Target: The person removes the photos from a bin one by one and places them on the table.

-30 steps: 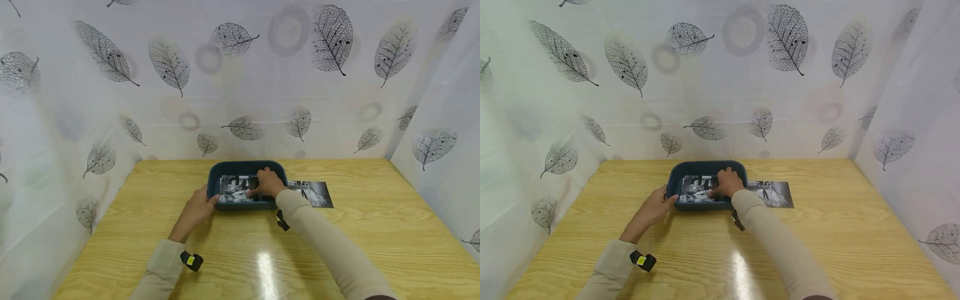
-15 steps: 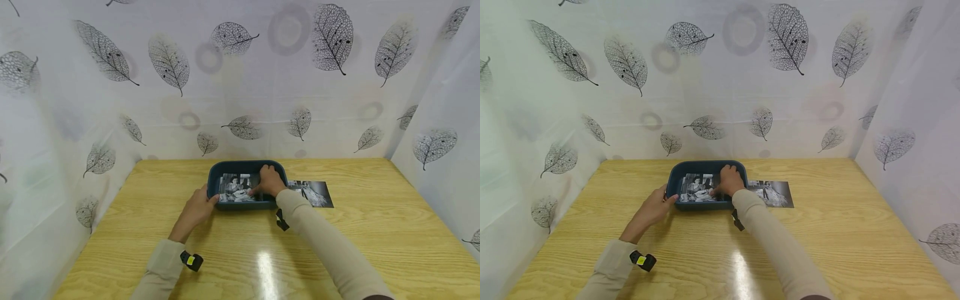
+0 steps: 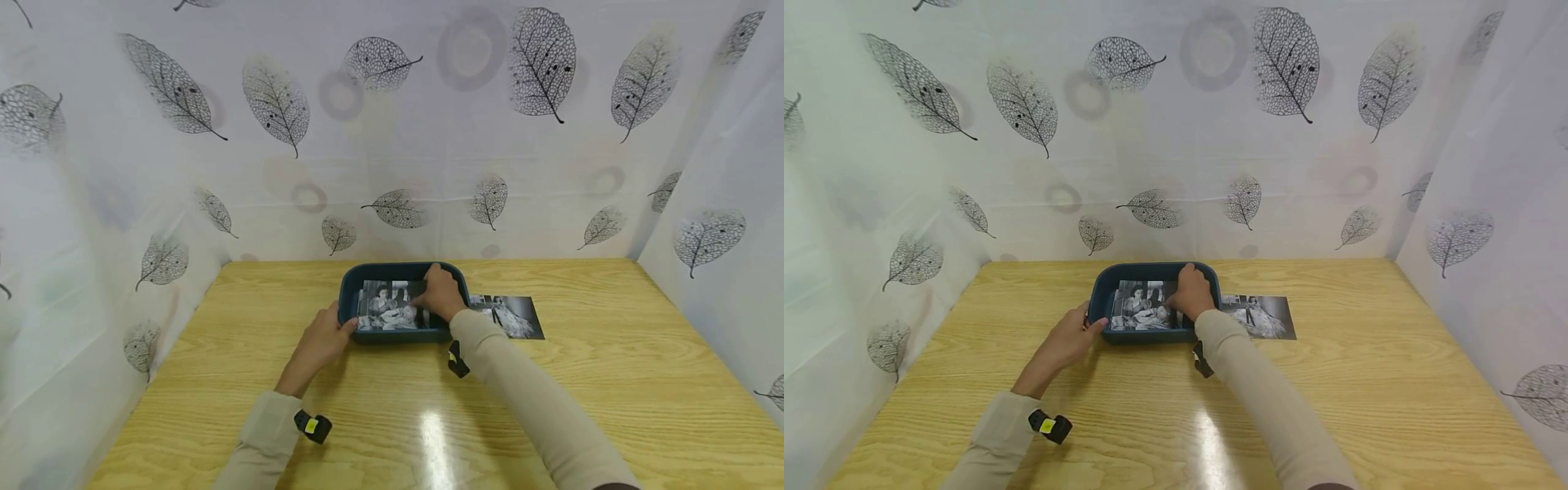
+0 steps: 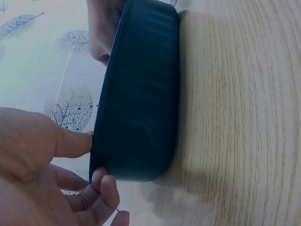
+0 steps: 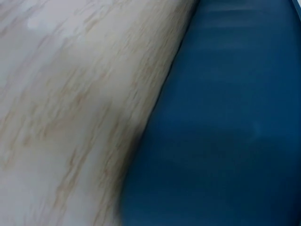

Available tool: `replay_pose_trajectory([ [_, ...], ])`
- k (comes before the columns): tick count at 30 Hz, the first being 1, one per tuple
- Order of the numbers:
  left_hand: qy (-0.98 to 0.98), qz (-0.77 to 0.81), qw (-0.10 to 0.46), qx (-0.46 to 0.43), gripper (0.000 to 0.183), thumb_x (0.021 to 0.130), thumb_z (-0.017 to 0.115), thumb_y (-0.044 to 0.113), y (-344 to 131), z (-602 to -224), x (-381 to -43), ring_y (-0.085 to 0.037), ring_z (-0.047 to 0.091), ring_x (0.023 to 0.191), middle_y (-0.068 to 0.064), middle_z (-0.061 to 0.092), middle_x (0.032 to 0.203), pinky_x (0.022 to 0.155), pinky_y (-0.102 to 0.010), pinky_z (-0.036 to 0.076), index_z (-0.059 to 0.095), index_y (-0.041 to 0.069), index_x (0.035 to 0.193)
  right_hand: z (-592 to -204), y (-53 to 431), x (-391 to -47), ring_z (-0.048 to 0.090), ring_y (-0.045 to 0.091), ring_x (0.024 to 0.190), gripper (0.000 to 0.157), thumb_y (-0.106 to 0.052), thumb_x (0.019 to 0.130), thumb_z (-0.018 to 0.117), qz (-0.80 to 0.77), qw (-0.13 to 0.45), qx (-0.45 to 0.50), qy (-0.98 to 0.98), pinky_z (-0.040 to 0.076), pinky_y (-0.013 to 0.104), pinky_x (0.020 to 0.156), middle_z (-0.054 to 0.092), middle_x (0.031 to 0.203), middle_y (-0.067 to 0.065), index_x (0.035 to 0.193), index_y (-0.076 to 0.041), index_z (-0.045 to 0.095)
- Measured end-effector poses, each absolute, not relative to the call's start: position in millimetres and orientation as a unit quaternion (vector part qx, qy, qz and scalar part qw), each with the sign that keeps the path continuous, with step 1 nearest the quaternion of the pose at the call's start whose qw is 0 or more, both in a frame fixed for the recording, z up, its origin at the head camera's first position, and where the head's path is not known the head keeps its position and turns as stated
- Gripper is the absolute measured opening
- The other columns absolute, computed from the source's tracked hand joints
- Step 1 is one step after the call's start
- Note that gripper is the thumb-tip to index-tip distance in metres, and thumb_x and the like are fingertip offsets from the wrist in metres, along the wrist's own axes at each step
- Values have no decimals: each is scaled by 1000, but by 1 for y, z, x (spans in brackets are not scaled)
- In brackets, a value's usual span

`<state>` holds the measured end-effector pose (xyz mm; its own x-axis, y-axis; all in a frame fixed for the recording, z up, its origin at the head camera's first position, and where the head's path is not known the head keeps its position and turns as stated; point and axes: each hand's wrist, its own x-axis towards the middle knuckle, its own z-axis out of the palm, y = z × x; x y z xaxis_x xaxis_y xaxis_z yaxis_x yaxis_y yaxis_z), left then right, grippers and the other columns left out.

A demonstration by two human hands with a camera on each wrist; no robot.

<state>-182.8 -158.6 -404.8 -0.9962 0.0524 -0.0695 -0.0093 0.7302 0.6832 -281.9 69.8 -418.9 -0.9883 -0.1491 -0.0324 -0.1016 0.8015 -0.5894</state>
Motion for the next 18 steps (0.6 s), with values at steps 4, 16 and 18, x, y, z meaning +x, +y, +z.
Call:
replay_pose_trajectory([
  [4,929,367,37,18,45,104,58,19,-159,-405,-182,-25,58,90,-15,66,110,74,-43,48,49,-5,142,-417,70,-280,63,41,97,48,-13,84,84,-328,33,-67,942,52,51,84,63,111,24,118,3,54],
  [16,931,363,42,19,42,105,57,20,-160,-403,-181,-27,59,93,-16,63,107,75,-44,49,51,-5,138,-419,77,-288,57,33,94,41,-10,86,81,-388,24,-92,917,47,47,83,58,108,18,113,-2,52],
  [18,931,363,41,19,41,104,57,20,-160,-403,-181,-27,59,93,-16,63,107,75,-45,48,51,-5,137,-418,78,-290,54,31,92,40,-10,86,81,-401,35,-93,911,46,45,81,56,105,16,113,-2,52],
])
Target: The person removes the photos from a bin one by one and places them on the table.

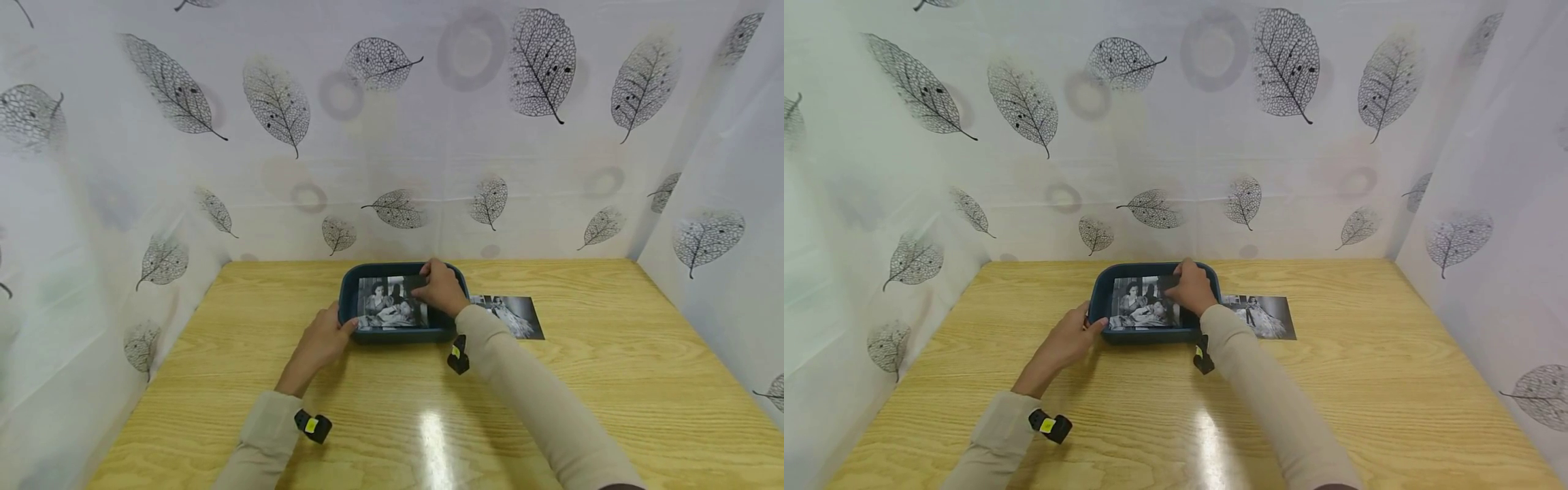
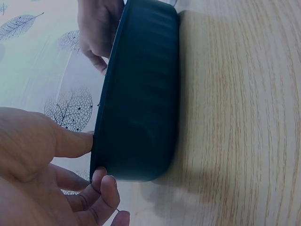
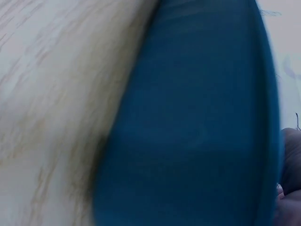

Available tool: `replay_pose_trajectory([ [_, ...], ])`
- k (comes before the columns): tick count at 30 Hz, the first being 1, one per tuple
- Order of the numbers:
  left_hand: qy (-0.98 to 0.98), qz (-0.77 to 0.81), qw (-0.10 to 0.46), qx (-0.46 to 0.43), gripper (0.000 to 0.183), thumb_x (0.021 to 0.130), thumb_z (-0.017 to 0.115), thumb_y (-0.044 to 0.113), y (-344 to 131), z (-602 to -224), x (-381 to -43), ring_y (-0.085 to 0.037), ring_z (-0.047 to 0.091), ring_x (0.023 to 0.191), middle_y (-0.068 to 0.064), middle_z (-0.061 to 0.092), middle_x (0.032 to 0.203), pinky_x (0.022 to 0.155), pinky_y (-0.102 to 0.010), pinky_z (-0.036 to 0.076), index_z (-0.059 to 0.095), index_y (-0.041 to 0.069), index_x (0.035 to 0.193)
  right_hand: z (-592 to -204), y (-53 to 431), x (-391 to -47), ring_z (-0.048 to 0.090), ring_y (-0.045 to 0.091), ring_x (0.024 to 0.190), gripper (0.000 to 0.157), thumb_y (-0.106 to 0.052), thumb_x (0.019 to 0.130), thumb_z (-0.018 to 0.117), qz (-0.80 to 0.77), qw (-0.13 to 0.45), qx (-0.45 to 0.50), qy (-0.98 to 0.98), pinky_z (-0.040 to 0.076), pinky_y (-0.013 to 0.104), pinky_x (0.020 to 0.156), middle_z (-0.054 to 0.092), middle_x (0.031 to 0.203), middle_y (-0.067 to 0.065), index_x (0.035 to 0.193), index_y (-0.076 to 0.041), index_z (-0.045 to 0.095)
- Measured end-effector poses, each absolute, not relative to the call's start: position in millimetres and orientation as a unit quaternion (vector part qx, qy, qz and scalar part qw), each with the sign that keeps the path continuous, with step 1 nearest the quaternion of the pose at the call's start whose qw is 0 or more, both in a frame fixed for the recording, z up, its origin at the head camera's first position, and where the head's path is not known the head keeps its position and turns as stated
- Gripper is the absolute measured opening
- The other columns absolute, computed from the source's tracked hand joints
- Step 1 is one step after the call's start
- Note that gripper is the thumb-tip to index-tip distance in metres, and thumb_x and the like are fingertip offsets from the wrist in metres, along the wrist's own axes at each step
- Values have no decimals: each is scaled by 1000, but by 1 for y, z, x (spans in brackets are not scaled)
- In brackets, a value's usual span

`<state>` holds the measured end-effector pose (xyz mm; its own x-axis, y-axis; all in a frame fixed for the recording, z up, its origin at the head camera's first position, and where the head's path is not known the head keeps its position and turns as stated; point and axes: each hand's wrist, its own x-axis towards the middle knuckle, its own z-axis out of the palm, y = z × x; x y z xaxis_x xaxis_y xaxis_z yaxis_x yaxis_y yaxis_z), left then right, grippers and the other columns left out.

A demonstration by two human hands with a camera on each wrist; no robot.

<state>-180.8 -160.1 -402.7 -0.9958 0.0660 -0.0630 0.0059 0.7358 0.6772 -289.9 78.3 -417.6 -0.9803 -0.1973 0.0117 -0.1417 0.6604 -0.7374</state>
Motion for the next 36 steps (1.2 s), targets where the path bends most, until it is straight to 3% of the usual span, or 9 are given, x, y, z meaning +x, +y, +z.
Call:
replay_pose_trajectory([
  [7,929,367,40,25,39,105,57,20,-160,-403,-183,-26,58,89,-15,63,104,73,-43,48,53,-5,133,-403,84,-289,52,27,89,41,-2,85,81,-464,52,-91,880,50,39,74,52,101,14,114,1,52],
  [11,932,360,41,24,43,105,57,21,-160,-403,-183,-30,61,98,-18,63,110,79,-48,50,50,-7,137,-392,92,-290,60,25,83,42,0,86,79,-483,64,-91,869,55,36,69,54,97,14,118,3,52],
  [18,933,357,45,20,45,105,56,22,-160,-401,-182,-30,59,98,-20,60,113,79,-48,49,48,-6,140,-369,112,-291,66,26,80,43,3,89,74,-507,87,-78,854,57,47,81,59,104,21,124,5,49],
  [25,937,344,58,9,56,106,55,23,-159,-399,-180,-40,59,112,-29,58,123,89,-55,49,38,-10,148,-353,145,-298,65,24,80,46,3,90,73,-513,93,-64,851,58,36,74,58,110,24,128,6,46],
  [36,936,348,60,5,55,106,54,24,-159,-402,-181,-38,59,111,-28,57,125,87,-53,49,39,-9,148,-334,213,-295,64,23,87,52,-6,96,70,-475,98,-62,872,56,42,82,52,126,31,137,9,41],
])
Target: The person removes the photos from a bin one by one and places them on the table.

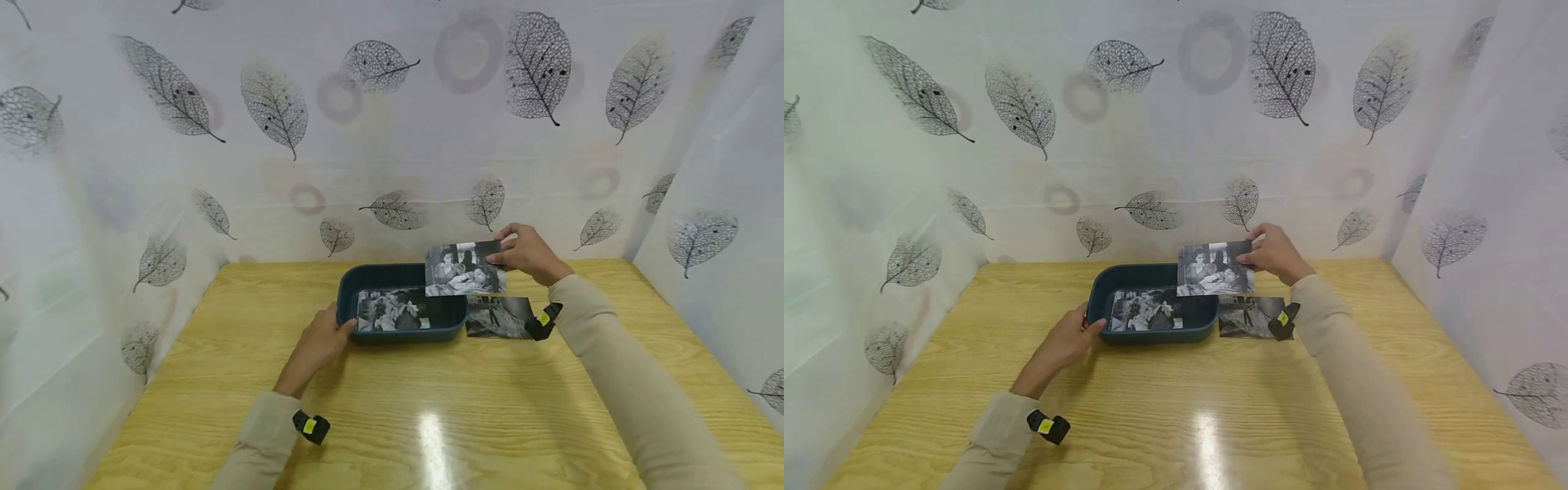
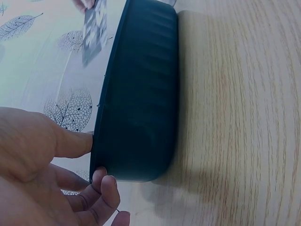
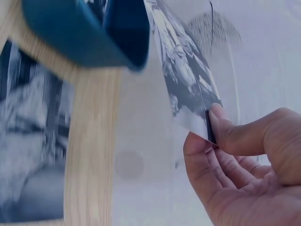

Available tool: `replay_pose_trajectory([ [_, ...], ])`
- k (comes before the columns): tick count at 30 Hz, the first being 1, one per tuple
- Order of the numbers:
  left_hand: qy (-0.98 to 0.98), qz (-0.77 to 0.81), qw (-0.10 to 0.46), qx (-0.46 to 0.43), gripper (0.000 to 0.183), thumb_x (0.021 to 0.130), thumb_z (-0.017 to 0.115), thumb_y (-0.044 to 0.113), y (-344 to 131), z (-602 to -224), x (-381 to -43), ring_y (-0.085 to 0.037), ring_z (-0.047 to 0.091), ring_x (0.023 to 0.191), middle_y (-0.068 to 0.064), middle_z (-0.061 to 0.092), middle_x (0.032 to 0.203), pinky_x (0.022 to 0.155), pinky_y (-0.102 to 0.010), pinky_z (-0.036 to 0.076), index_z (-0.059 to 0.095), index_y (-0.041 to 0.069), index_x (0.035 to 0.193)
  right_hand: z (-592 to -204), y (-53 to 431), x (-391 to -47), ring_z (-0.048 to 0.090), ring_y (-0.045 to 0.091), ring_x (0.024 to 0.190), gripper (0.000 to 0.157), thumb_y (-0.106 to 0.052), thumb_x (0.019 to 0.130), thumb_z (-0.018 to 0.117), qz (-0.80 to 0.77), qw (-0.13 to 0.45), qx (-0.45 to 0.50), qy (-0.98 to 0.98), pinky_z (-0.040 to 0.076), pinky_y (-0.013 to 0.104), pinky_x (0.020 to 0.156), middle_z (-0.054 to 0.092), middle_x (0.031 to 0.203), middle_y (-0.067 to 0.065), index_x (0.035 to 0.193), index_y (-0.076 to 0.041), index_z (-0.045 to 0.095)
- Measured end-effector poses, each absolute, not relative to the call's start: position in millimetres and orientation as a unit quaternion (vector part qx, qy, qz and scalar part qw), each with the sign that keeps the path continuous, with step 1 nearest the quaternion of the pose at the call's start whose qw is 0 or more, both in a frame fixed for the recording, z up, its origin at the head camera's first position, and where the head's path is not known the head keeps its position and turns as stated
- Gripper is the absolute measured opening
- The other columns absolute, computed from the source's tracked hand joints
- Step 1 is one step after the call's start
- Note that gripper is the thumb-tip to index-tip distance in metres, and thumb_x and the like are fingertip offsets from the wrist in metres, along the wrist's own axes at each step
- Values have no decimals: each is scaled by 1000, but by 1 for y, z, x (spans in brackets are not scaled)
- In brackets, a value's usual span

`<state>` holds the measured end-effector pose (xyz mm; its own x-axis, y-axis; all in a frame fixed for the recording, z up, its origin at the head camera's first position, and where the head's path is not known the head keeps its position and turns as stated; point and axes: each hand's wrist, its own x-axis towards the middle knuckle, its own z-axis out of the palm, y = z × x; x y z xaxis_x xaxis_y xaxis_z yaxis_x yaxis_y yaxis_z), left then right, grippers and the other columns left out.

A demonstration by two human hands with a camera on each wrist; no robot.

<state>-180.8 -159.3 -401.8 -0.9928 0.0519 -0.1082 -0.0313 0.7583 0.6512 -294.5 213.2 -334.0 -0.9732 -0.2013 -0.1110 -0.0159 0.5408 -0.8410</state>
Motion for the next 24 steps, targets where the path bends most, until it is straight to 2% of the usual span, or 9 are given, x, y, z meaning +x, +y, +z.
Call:
replay_pose_trajectory([
  [6,936,345,68,-1,62,107,53,25,-159,-402,-180,-45,54,122,-33,51,134,94,-57,46,30,-12,151,-331,252,-288,65,19,82,55,-9,97,69,-463,97,-51,879,56,40,81,56,119,27,139,9,38],
  [14,935,347,68,0,61,107,53,24,-159,-403,-181,-45,56,120,-33,53,132,93,-56,48,31,-13,150,-336,299,-279,64,18,79,54,-8,97,68,-448,88,-30,889,56,36,75,67,97,11,138,9,37],
  [20,934,351,65,0,54,106,54,23,-159,-403,-180,-39,60,111,-27,59,123,86,-52,50,39,-11,146,-344,334,-276,64,14,80,54,-11,99,67,-432,84,-15,898,56,31,75,69,94,6,139,10,37],
  [24,936,347,66,1,55,107,53,23,-159,-402,-180,-41,59,115,-28,58,126,89,-53,49,38,-11,147,-350,356,-271,64,11,79,56,-14,100,65,-428,89,-12,899,56,33,77,68,95,3,140,12,36],
])
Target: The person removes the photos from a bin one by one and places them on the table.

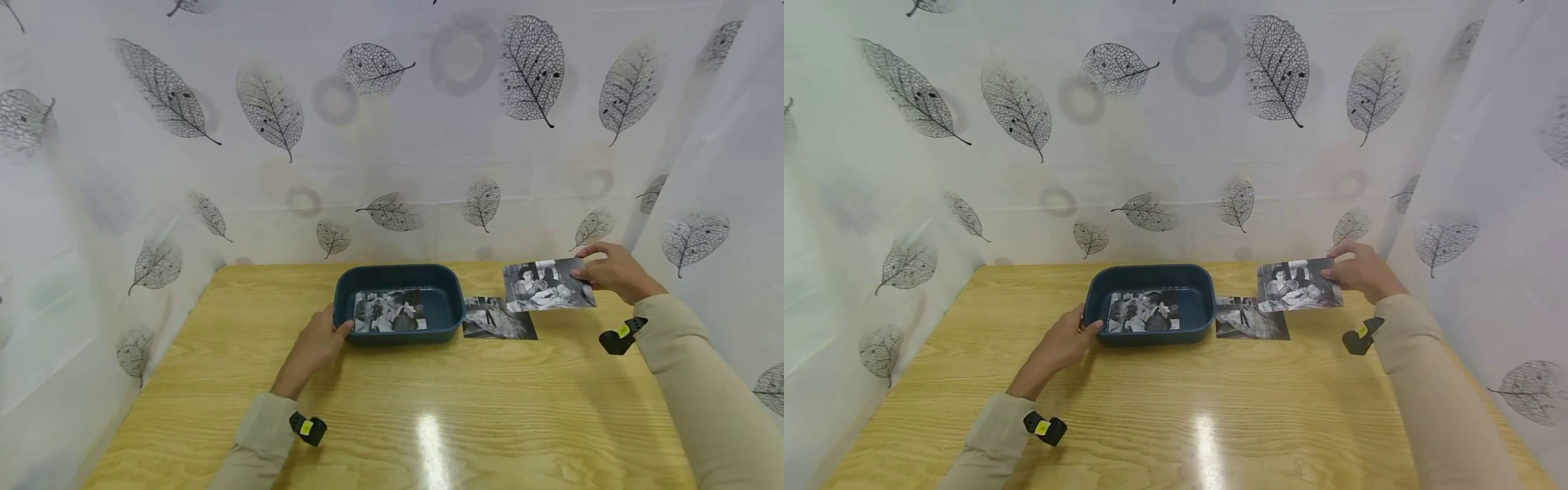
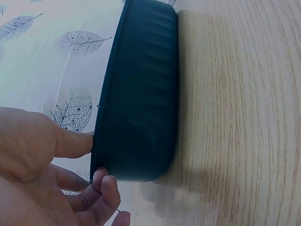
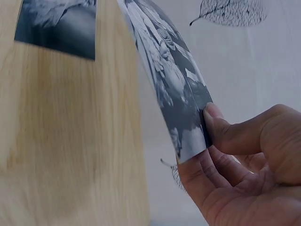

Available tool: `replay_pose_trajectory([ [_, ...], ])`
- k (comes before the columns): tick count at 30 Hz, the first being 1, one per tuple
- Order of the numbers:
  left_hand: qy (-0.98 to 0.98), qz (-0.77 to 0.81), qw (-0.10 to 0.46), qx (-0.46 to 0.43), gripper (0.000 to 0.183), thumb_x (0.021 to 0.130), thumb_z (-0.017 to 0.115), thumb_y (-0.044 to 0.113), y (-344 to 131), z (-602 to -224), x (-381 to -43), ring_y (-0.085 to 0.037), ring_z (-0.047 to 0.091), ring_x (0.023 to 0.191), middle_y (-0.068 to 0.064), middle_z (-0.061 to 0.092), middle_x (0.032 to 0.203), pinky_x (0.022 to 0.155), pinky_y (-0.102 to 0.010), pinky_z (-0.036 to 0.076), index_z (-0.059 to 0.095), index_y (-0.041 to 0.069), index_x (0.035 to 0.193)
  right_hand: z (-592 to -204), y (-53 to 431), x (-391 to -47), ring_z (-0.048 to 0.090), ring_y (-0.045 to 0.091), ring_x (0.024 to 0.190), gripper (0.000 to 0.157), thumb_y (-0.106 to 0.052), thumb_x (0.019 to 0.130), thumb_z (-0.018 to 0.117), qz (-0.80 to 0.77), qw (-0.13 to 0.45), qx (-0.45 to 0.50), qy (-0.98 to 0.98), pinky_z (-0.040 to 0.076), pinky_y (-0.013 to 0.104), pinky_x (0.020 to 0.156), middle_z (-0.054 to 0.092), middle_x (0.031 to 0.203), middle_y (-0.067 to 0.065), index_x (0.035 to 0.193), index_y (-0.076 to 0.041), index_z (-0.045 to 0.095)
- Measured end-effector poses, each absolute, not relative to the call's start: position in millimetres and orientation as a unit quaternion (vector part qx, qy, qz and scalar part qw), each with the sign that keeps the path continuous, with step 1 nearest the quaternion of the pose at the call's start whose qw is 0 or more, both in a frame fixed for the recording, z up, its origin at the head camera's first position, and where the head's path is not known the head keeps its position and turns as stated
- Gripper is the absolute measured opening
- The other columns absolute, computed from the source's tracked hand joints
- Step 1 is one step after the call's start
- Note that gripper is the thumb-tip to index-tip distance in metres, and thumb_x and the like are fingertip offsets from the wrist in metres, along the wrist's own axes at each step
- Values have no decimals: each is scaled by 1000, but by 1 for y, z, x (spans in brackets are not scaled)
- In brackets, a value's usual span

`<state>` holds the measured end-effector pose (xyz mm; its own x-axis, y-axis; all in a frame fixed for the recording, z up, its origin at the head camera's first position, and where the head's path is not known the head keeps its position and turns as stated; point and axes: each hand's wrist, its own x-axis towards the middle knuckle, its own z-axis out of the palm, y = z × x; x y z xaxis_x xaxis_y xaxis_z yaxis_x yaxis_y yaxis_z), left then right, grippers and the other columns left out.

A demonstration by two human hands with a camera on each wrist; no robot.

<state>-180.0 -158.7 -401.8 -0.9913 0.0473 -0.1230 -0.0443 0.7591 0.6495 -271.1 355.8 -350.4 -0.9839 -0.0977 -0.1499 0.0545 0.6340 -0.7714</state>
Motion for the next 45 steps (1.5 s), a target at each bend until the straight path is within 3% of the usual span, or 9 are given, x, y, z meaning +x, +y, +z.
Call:
replay_pose_trajectory([
  [5,936,345,67,3,56,107,52,23,-160,-401,-180,-45,54,123,-31,55,131,95,-58,47,36,-11,148,-357,373,-266,64,9,80,57,-12,101,62,-425,101,-5,900,56,33,77,66,98,6,142,15,33],
  [13,934,351,61,6,54,107,53,23,-160,-401,-181,-43,55,122,-28,57,128,95,-57,46,38,-10,147,-370,389,-259,63,9,79,56,-10,101,63,-409,97,28,907,57,33,74,58,114,25,142,17,36],
  [16,934,352,59,9,52,106,54,22,-159,-402,-182,-41,56,120,-27,58,126,94,-57,46,40,-9,146,-377,394,-257,62,10,77,55,-7,99,64,-412,95,26,906,56,32,72,58,111,25,140,18,36],
  [23,935,349,56,14,49,106,54,22,-160,-401,-182,-39,58,114,-25,61,119,90,-55,47,44,-10,142,-391,399,-258,63,12,72,53,-3,97,65,-419,80,48,903,56,31,66,67,87,6,138,18,39],
  [25,936,348,56,14,49,106,54,22,-160,-401,-182,-38,59,112,-24,61,117,88,-54,48,44,-10,142,-395,399,-259,62,14,71,52,-2,96,66,-412,70,53,907,55,32,64,67,85,7,137,18,41],
  [31,936,347,61,6,53,106,54,23,-160,-403,-182,-41,58,117,-27,60,124,91,-55,48,40,-11,145,-414,399,-258,62,21,71,47,-1,90,71,-360,14,48,932,51,35,60,68,87,24,128,19,50],
  [38,937,342,70,3,60,106,54,24,-160,-403,-181,-43,58,118,-30,58,126,93,-56,48,32,-13,149,-433,398,-254,63,46,87,46,-6,87,73,-319,-17,53,946,49,36,60,61,108,40,124,15,55],
  [45,935,348,62,4,50,106,55,23,-159,-402,-181,-30,60,95,-20,62,110,76,-45,50,44,-9,142,-440,396,-251,59,50,92,44,-6,87,71,-317,-25,64,946,50,44,65,59,110,40,124,13,55],
])
